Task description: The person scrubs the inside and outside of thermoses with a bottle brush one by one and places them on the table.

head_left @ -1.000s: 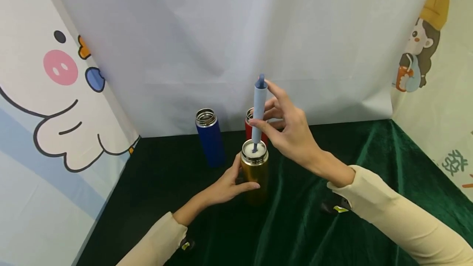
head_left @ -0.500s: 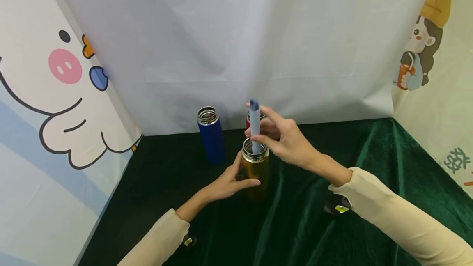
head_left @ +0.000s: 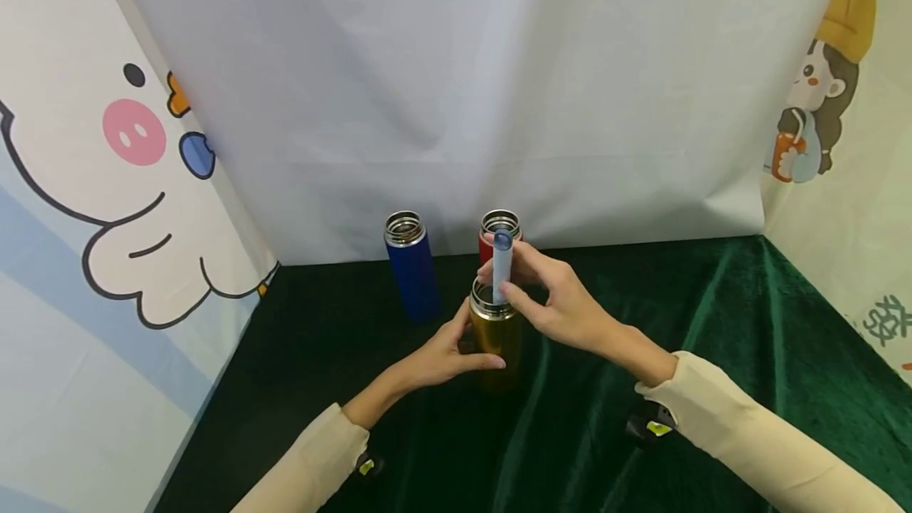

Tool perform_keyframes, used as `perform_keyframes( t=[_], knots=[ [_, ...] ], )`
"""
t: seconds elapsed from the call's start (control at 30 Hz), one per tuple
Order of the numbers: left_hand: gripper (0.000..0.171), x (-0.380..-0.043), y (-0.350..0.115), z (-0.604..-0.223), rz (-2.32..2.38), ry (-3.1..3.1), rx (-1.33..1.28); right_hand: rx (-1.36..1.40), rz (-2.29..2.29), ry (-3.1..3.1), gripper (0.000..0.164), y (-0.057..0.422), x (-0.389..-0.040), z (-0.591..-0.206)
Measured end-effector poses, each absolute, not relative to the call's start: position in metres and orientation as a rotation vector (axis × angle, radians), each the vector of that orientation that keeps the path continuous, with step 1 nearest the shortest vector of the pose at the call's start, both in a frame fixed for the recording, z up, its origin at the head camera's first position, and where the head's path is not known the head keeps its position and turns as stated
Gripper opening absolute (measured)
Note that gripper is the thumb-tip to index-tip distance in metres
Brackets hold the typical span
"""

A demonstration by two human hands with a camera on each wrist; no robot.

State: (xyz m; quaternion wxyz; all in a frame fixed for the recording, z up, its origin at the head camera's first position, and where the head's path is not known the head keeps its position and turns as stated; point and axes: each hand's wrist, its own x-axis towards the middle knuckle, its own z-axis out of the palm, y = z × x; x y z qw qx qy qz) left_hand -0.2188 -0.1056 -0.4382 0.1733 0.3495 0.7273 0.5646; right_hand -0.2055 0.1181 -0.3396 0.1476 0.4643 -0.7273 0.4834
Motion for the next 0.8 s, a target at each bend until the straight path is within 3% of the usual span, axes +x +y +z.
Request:
perform_keyframes(
  t=[0.3, 0.8],
  knots=[
    [0.099, -0.217, -0.105, -0.440, 1.626, 2.073, 0.966, 1.086, 1.531, -2.028, 0.055, 0.124, -0.204, -0.307],
    [0.105, -0.216, -0.103, -0.442, 1.531, 2.202, 1.025, 1.041, 1.712, -1.876, 0.058, 0.127, -0.199, -0.294]
  ],
)
